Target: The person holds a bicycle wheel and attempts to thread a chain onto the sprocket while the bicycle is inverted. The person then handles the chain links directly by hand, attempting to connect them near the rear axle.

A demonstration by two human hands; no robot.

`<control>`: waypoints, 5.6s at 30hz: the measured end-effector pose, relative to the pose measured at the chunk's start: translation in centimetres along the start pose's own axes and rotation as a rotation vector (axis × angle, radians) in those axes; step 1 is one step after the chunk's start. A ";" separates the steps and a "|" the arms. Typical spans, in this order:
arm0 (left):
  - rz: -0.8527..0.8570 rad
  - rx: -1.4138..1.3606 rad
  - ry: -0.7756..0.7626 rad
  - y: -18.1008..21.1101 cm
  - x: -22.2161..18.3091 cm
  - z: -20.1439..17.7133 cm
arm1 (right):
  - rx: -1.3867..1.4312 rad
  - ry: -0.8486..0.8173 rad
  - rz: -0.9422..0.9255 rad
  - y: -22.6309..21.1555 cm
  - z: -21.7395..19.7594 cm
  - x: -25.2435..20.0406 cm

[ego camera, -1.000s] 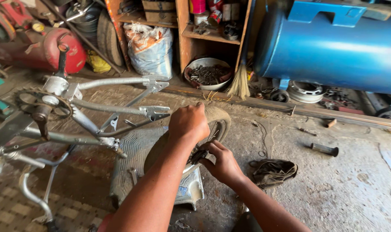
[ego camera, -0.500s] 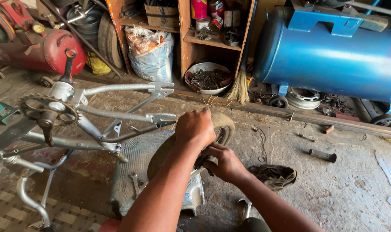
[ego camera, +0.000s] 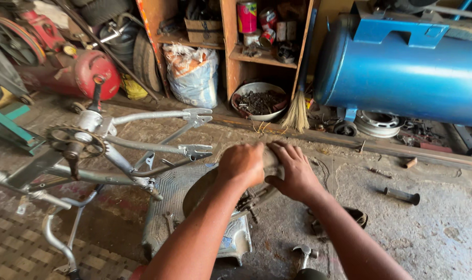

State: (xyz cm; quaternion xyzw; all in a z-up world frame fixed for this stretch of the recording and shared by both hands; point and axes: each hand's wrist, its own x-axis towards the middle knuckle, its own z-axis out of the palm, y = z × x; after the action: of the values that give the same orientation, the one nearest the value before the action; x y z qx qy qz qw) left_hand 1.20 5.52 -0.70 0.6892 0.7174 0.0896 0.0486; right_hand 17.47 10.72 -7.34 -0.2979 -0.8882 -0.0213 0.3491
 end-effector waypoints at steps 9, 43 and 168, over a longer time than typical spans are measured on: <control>0.315 -0.309 0.272 0.2 -4.5 0.4 | 0.156 -0.129 0.138 0.3 -3.7 -0.4; -0.168 -0.547 0.641 -12.8 -7.5 -7.8 | 0.417 0.095 0.465 -5.3 -8.2 15.2; 0.141 -0.715 0.563 -16.4 -2.8 -15.0 | 0.027 -0.861 0.079 2.0 8.6 31.8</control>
State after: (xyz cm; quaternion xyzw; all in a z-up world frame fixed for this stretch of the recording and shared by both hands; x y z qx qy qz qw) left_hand -17.68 1.21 10.67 0.6250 0.5781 0.5184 0.0805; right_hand -5.03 30.86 5.95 -0.3089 -0.9410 0.1297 -0.0488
